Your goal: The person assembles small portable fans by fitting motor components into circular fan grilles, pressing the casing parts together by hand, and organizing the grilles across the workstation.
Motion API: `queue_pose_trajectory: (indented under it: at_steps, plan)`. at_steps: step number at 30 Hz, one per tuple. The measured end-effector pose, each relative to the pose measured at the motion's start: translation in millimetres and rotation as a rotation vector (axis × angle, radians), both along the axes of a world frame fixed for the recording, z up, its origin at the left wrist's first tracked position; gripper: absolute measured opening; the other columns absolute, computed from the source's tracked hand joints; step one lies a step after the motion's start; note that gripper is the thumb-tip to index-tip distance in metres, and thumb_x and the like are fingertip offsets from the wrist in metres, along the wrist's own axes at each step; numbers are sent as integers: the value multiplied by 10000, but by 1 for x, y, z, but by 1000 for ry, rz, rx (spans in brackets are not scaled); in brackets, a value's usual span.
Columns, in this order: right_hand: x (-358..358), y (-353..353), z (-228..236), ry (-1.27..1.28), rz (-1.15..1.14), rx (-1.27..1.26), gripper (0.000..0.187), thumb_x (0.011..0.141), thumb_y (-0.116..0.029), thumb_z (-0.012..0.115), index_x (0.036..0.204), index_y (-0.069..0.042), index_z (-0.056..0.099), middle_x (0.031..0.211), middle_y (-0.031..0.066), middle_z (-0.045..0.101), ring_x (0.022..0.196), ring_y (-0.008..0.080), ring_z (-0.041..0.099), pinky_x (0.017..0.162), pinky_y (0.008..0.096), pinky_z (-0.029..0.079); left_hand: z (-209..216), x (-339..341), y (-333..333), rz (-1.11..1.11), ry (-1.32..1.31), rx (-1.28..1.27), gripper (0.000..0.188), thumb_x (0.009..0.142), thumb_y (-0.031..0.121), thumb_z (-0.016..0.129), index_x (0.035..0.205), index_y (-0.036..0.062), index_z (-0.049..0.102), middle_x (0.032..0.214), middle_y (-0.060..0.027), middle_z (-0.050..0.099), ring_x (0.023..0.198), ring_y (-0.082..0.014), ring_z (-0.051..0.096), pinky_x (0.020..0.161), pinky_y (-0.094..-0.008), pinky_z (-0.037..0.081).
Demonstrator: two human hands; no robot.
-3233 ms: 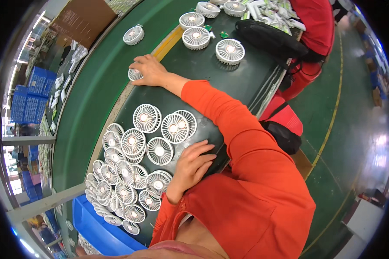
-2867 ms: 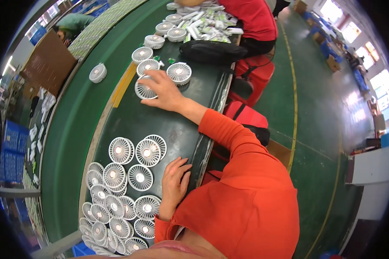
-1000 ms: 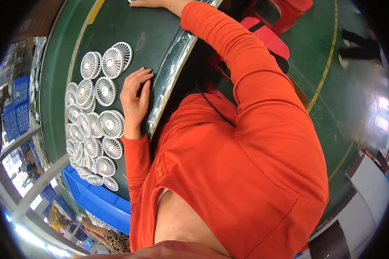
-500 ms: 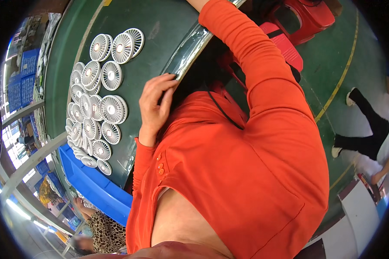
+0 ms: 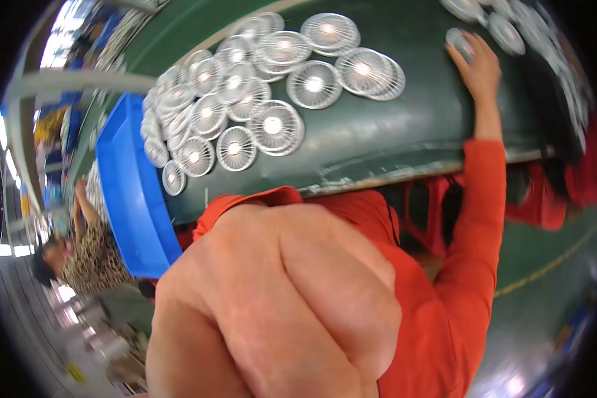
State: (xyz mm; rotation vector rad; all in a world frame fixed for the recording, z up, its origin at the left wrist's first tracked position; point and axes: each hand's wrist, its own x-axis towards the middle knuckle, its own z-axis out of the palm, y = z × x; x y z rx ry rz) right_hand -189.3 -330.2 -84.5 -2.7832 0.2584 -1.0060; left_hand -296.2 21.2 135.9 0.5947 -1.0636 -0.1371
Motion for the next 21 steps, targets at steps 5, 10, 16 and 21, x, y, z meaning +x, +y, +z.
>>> queue_pose_trajectory:
  at_steps: [5,10,16,21]
  plan:
    - [-1,-5,-1,51,161,78,440,840,-264,713,1207,-40,616,1253,167,602,1174,324,562,1002,386,420,1,35,30,315,-210,-111,546,979,468,455,904,-33,658,786,-156,646,619,-243,582,524,-346,486]
    - [-8,-5,0,73,150,-17,426,875,-227,675,1237,-26,576,1238,185,597,1141,345,567,970,406,434,4,64,77,501,-398,-273,524,965,457,491,935,-45,639,797,-151,641,665,-267,593,560,-355,490]
    - [0,-17,-5,74,135,51,422,856,-177,699,1215,14,587,1200,196,614,1102,308,596,950,381,453,-6,102,105,552,-480,-500,510,947,443,534,972,-60,615,810,-144,636,719,-296,608,602,-366,496]
    - [60,88,38,194,330,407,462,854,-141,694,1284,-35,562,1258,122,597,1148,212,559,1003,334,406,-13,129,107,547,-516,-686,509,936,434,563,997,-70,600,819,-140,632,755,-315,617,630,-372,499]
